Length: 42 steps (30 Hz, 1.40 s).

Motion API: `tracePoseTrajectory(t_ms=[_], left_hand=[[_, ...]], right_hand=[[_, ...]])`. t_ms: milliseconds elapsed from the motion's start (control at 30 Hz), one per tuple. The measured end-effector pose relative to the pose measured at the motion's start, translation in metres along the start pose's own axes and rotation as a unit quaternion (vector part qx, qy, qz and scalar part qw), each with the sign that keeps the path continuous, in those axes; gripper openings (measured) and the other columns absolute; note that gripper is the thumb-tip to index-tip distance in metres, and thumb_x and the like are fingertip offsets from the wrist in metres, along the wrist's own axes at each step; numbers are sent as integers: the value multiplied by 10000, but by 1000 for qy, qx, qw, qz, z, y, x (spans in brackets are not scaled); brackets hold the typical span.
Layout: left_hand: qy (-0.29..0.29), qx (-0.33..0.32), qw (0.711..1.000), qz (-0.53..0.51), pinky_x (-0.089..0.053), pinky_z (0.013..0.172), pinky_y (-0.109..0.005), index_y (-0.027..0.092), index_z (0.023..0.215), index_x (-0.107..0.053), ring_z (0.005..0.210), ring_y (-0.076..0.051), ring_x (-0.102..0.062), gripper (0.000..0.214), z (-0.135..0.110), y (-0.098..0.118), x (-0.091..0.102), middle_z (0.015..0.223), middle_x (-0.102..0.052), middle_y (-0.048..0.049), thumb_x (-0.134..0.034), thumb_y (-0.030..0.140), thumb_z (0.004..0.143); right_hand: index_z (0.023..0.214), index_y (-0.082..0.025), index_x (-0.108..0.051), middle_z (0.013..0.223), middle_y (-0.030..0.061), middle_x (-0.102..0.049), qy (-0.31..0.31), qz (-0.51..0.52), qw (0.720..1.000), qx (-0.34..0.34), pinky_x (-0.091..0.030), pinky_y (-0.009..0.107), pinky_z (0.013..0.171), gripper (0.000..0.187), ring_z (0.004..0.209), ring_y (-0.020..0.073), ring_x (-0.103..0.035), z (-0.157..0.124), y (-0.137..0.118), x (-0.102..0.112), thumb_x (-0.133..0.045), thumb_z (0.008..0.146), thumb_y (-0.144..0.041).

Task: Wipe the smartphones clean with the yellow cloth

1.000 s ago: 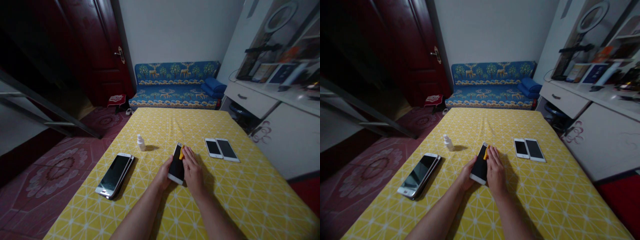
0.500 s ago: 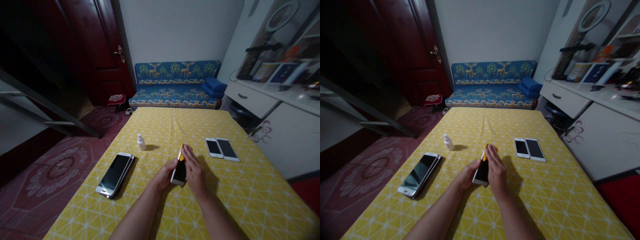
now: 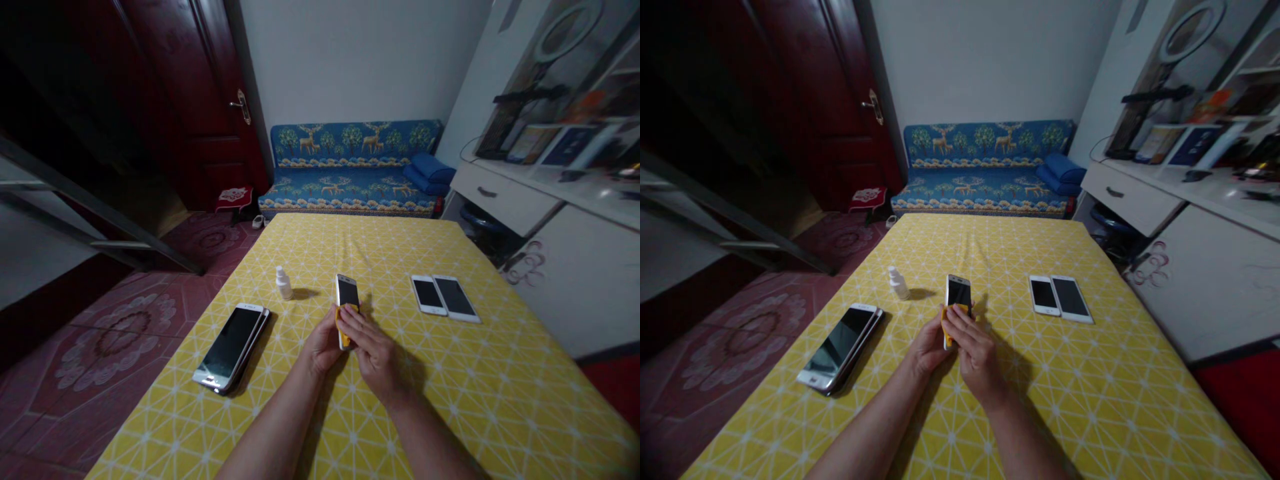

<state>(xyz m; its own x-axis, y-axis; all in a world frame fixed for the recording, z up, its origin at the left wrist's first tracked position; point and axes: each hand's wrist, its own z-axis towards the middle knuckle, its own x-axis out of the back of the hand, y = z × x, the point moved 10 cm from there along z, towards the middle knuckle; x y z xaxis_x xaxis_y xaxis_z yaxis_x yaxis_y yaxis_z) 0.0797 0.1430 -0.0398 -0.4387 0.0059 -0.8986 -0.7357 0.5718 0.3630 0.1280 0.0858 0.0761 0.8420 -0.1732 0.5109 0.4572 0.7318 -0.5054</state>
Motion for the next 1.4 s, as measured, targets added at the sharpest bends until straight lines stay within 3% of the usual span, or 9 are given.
tracePoseTrajectory(t_ms=[333, 500, 633, 767, 933, 1100, 1233, 1400], left_hand=[[-27, 17, 993, -110, -521, 839, -267, 65, 1149, -634, 860, -183, -682, 462, -2, 0, -9, 955, -712, -122, -621, 431, 868], [-58, -20, 991, -115, -481, 949, -319, 67, 1310, -536, 942, -194, -678, 565, -2, 11, -18, 1042, -707, -146, -567, 451, 896], [-57, -59, 993, -87, -423, 1026, -360, 76, 1387, -458, 1036, -218, -658, 602, -1, 22, -14, 1117, -686, -169, -546, 434, 911], [-68, -70, 993, -63, -394, 1051, -346, 110, 1433, -403, 1124, -218, -620, 627, -1, 25, -15, 1196, -655, -164, -550, 425, 911], [-84, -83, 990, -80, -401, 1057, -341, 129, 1411, -441, 1144, -208, -610, 533, -4, 27, -23, 1193, -661, -142, -497, 380, 945], [-57, -87, 990, -95, -369, 1099, -366, 110, 1388, -479, 1203, -229, -583, 474, -4, 26, -16, 1201, -667, -157, -482, 307, 957], [-47, -85, 992, -83, -361, 1107, -393, 106, 1406, -457, 1216, -254, -577, 500, -4, 25, -14, 1229, -657, -164, -502, 294, 945], [-48, -96, 992, -63, -369, 1101, -389, 115, 1407, -448, 1236, -252, -562, 488, -4, 23, -14, 1260, -638, -162, -490, 266, 945]], right_hand=[[1265, -195, -620, 1293, 91, -642, -32, 68, 996, 40, -505, 431, 1051, 502, 1306, 211, -515, -4, -10, -10, -399, 868, 17], [1234, -195, -639, 1258, 87, -665, -30, 29, 998, 44, -494, 460, 1053, 483, 1253, 216, -567, -3, -9, -5, -411, 855, 1], [1162, -212, -677, 1207, 64, -695, 5, -12, 1000, 11, -472, 490, 1066, 455, 1200, 216, -609, -7, 4, 3, -418, 848, -8], [1162, -202, -676, 1210, 70, -691, 59, -22, 997, -40, -520, 419, 1022, 470, 1204, 199, -606, -11, 20, 12, -405, 841, 9], [1184, -208, -670, 1207, 81, -689, 123, -32, 990, -67, -551, 348, 971, 472, 1156, 186, -634, -12, 26, 21, -425, 846, 12], [1172, -235, -678, 1183, 82, -684, 171, -33, 981, -89, -568, 333, 920, 433, 1111, 185, -646, -15, 30, 30, -463, 870, -11], [1154, -248, -679, 1100, 86, -665, 196, -25, 976, -88, -574, 358, 876, 415, 1067, 191, -638, -16, 26, 35, -469, 884, -13], [1155, -255, -678, 1042, 85, -641, 182, -49, 981, -37, -561, 394, 881, 420, 1032, 200, -629, -10, 4, 34, -521, 863, 3]])
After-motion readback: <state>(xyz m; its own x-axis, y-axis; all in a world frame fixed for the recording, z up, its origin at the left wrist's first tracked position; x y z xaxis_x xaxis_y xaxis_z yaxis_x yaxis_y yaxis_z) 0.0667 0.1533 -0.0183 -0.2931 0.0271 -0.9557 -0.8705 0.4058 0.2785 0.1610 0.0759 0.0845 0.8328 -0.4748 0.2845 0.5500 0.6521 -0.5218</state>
